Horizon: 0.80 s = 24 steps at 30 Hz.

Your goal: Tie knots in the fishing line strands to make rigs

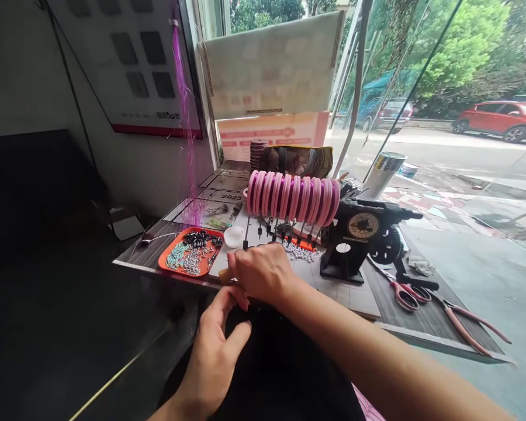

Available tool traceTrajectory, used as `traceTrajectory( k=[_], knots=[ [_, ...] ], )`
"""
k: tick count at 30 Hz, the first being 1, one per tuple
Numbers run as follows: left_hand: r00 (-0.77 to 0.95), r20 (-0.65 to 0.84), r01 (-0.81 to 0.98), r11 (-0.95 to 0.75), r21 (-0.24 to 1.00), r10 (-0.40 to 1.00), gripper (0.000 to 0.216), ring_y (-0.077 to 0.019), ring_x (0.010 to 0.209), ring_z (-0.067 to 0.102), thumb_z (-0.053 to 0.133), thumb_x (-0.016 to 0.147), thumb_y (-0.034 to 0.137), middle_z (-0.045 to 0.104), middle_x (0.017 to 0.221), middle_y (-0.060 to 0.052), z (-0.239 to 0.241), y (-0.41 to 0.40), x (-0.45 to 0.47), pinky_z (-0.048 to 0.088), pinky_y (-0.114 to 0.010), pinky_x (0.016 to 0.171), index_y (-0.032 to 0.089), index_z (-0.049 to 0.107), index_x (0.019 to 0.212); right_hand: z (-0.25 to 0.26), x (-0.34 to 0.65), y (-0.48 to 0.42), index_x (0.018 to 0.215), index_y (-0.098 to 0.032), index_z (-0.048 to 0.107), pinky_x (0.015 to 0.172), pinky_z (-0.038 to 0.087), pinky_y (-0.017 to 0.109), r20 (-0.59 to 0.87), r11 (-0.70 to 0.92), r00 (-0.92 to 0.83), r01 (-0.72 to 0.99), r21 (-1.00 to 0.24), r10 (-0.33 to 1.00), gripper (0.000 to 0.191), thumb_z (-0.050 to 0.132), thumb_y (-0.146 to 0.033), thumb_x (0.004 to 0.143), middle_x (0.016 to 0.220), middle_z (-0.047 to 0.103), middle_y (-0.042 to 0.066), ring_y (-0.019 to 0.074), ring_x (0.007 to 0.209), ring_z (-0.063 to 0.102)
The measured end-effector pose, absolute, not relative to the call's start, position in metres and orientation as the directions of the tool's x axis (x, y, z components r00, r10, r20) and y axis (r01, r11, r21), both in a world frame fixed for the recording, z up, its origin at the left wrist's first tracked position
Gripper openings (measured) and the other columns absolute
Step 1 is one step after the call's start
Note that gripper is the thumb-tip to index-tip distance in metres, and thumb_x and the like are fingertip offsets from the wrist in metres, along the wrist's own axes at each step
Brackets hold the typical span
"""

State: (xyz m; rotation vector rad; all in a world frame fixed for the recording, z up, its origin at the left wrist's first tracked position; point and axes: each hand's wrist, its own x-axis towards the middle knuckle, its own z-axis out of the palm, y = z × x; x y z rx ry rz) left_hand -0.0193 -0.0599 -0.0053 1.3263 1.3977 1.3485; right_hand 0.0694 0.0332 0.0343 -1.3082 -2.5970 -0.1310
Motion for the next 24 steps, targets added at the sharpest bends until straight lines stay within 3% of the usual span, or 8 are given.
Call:
traceTrajectory(
  k=[5, 9, 11, 12, 15, 17, 21, 24],
  knots=[
    [-0.15, 0.123, 0.131, -0.104, 0.986, 0.981, 0.017, -0.0181, 0.077, 0.051, 0.049, 0.068, 0.006, 0.053, 0.075, 0.0, -0.001, -0.062, -0.021, 0.04, -0.031, 0.076, 0.021, 0.049, 0.075, 0.041, 0.065, 0.032, 0.075, -0.018, 0.067, 0.049, 0.028, 0.022, 0.276, 0.582, -0.548, 0.812, -0.051, 0.789, 0.049, 0.026, -0.035, 0.097, 0.064, 0.07, 0.007, 0.0173, 0.057, 0.064],
    [-0.129, 0.184, -0.065, -0.193, 0.979, 0.974, 0.005, -0.0202, 0.082, 0.056, 0.061, 0.07, 0.02, 0.06, 0.076, -0.002, 0.006, -0.055, -0.034, 0.044, -0.029, 0.078, 0.019, 0.058, 0.074, 0.05, 0.1, 0.01, 0.109, -0.022, 0.057, 0.059, 0.037, 0.024, 0.377, 0.573, -0.506, 0.815, -0.085, 0.776, 0.039, 0.033, -0.049, 0.093, 0.076, 0.071, 0.003, 0.0187, 0.07, 0.066],
    [-0.09, 0.179, -0.17, -0.192, 0.967, 0.98, 0.009, -0.02, 0.079, 0.057, 0.067, 0.067, 0.025, 0.06, 0.07, -0.001, 0.007, -0.05, -0.041, 0.046, -0.028, 0.077, 0.019, 0.06, 0.068, 0.041, 0.138, -0.008, 0.119, -0.018, 0.048, 0.07, 0.041, 0.029, 0.488, 0.507, -0.372, 0.843, -0.178, 0.79, 0.042, 0.039, -0.047, 0.09, 0.084, 0.07, 0.006, 0.0222, 0.082, 0.065],
    [-0.081, 0.144, -0.216, -0.159, 0.963, 0.986, 0.01, -0.0202, 0.078, 0.057, 0.068, 0.066, 0.027, 0.061, 0.068, -0.001, 0.006, -0.049, -0.042, 0.048, -0.029, 0.077, 0.019, 0.061, 0.066, 0.032, 0.161, -0.017, 0.115, -0.017, 0.049, 0.069, 0.042, 0.031, 0.495, 0.383, -0.226, 0.892, -0.241, 0.839, 0.038, 0.038, -0.044, 0.091, 0.084, 0.07, 0.008, 0.0235, 0.081, 0.064],
    [-0.109, -0.008, -0.325, -0.028, 0.945, 0.994, 0.017, -0.0215, 0.078, 0.06, 0.071, 0.062, 0.033, 0.065, 0.069, -0.003, -0.001, -0.048, -0.04, 0.051, -0.031, 0.078, 0.018, 0.067, 0.067, 0.001, 0.23, -0.033, 0.114, -0.017, 0.048, 0.062, 0.046, 0.033, 0.294, -0.03, 0.127, 0.949, -0.313, 0.947, 0.033, 0.033, -0.032, 0.089, 0.092, 0.069, 0.011, 0.0258, 0.079, 0.065],
    [-0.152, -0.099, -0.385, 0.033, 0.922, 0.983, 0.023, -0.0227, 0.08, 0.063, 0.074, 0.058, 0.037, 0.068, 0.072, -0.004, -0.006, -0.049, -0.036, 0.053, -0.031, 0.079, 0.017, 0.07, 0.069, -0.016, 0.266, -0.031, 0.11, -0.018, 0.052, 0.07, 0.048, 0.034, 0.205, -0.101, 0.166, 0.949, -0.297, 0.965, 0.033, 0.036, -0.024, 0.082, 0.102, 0.067, 0.012, 0.0259, 0.091, 0.063],
    [-0.176, -0.219, -0.466, 0.115, 0.877, 0.96, 0.029, -0.0226, 0.081, 0.066, 0.077, 0.055, 0.04, 0.073, 0.075, -0.005, -0.018, -0.052, -0.034, 0.055, -0.031, 0.08, 0.017, 0.072, 0.073, -0.03, 0.302, -0.012, 0.102, -0.021, 0.06, 0.074, 0.048, 0.031, 0.172, -0.134, 0.186, 0.952, -0.275, 0.967, 0.032, 0.034, -0.028, 0.084, 0.101, 0.066, 0.008, 0.0225, 0.092, 0.062],
    [-0.194, -0.273, -0.501, 0.144, 0.854, 0.942, 0.031, -0.0199, 0.072, 0.068, 0.08, 0.053, 0.039, 0.073, 0.07, -0.004, -0.024, -0.053, -0.037, 0.056, -0.028, 0.074, 0.017, 0.072, 0.074, -0.033, 0.312, 0.005, 0.092, -0.017, 0.065, 0.073, 0.047, 0.038, 0.184, -0.246, 0.288, 0.943, -0.223, 0.94, 0.034, 0.035, -0.031, 0.083, 0.096, 0.063, 0.014, 0.0288, 0.09, 0.061]
  ],
)
